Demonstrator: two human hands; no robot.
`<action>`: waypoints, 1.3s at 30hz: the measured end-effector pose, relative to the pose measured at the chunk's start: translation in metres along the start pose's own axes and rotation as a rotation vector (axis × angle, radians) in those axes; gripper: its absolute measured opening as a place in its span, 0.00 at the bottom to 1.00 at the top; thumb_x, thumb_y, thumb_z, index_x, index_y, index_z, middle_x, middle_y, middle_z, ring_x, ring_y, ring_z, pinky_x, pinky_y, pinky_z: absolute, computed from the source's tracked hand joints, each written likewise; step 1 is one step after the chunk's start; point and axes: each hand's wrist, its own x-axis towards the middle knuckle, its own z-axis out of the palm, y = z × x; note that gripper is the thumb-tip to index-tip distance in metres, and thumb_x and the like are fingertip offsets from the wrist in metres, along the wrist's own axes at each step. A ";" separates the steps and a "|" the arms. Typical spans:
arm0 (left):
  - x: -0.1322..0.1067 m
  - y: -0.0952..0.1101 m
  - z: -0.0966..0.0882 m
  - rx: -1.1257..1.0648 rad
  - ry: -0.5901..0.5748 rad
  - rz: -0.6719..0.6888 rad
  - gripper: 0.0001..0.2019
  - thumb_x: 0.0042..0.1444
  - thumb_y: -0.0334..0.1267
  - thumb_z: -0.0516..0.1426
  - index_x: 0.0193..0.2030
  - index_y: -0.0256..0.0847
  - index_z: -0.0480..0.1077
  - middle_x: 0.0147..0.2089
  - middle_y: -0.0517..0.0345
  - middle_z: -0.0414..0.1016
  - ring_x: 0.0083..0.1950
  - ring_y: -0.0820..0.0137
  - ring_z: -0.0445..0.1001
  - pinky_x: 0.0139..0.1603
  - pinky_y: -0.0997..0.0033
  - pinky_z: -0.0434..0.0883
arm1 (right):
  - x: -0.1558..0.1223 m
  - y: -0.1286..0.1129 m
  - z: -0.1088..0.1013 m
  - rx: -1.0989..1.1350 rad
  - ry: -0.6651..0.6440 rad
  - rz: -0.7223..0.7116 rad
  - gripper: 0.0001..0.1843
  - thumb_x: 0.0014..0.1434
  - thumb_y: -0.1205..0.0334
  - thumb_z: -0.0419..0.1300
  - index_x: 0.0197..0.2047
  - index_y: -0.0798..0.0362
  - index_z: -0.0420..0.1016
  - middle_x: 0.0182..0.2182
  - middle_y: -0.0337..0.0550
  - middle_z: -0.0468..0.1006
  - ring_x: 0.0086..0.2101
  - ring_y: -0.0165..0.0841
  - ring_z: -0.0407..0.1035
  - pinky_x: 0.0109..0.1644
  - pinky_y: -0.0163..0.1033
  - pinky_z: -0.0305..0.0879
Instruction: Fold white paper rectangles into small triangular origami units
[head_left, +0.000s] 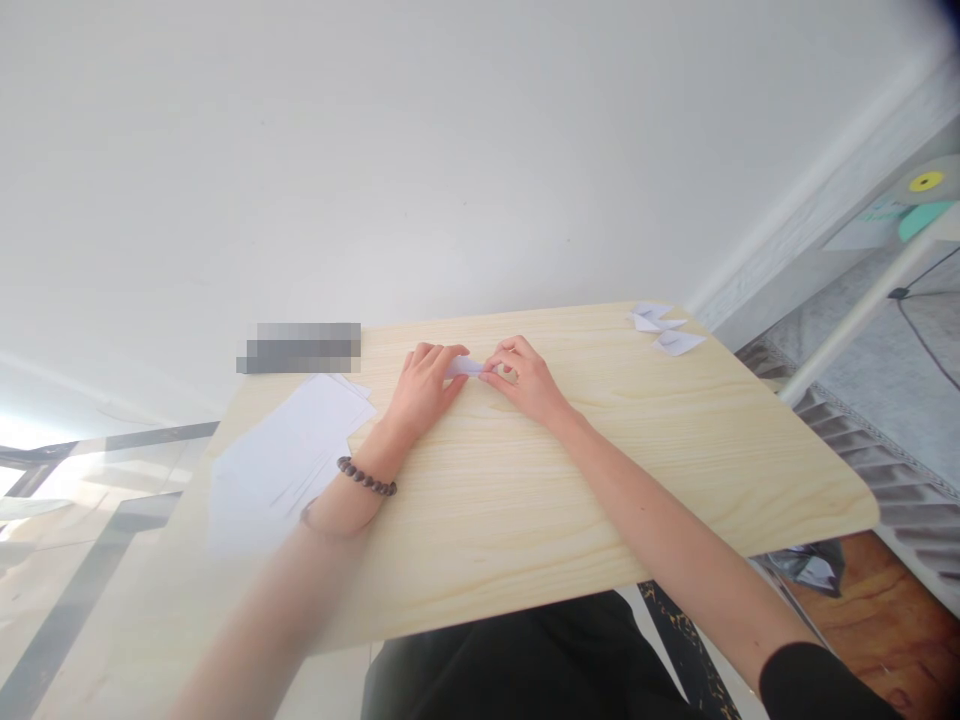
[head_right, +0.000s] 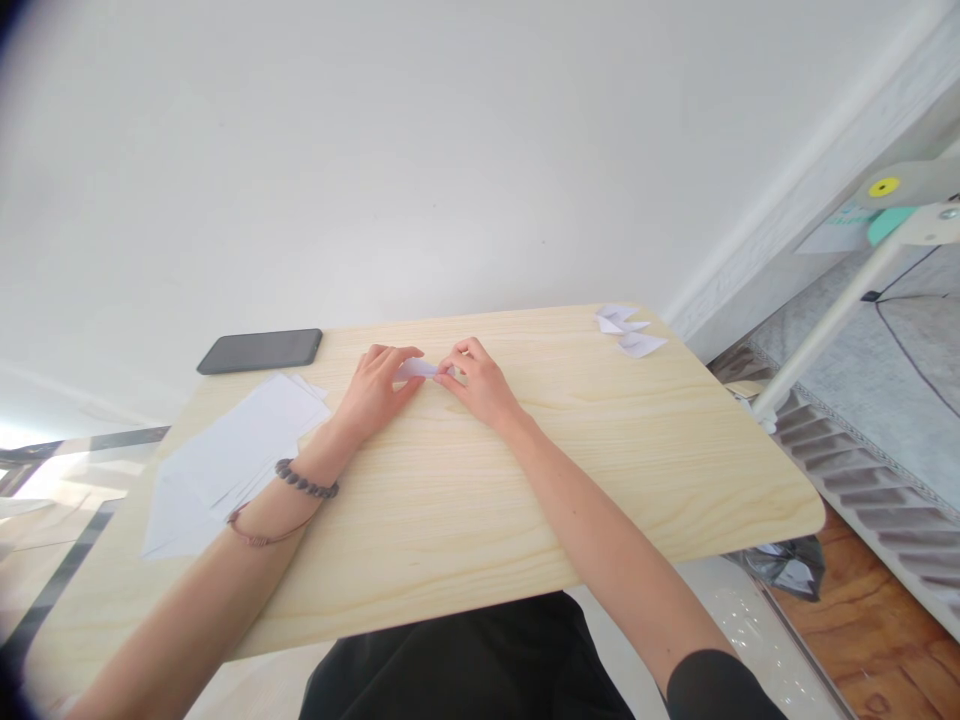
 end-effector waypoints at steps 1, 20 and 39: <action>0.000 0.000 0.000 0.010 0.010 0.006 0.14 0.55 0.35 0.53 0.49 0.42 0.64 0.44 0.54 0.68 0.47 0.63 0.61 0.49 0.62 0.60 | 0.000 0.001 0.000 0.019 0.007 -0.002 0.08 0.55 0.57 0.56 0.34 0.51 0.72 0.38 0.41 0.64 0.34 0.28 0.63 0.38 0.36 0.63; 0.001 -0.001 -0.002 0.067 0.016 0.065 0.08 0.59 0.39 0.50 0.38 0.43 0.70 0.36 0.56 0.71 0.40 0.68 0.64 0.42 0.67 0.58 | 0.002 0.001 0.001 0.074 0.078 0.001 0.08 0.55 0.67 0.51 0.34 0.53 0.71 0.36 0.43 0.71 0.32 0.29 0.66 0.39 0.37 0.65; 0.002 -0.002 0.001 0.145 0.107 0.171 0.08 0.59 0.38 0.50 0.37 0.43 0.70 0.40 0.54 0.71 0.40 0.68 0.64 0.40 0.66 0.59 | 0.001 0.002 -0.002 -0.040 0.019 0.147 0.12 0.58 0.58 0.49 0.30 0.53 0.70 0.28 0.40 0.74 0.31 0.30 0.65 0.37 0.36 0.59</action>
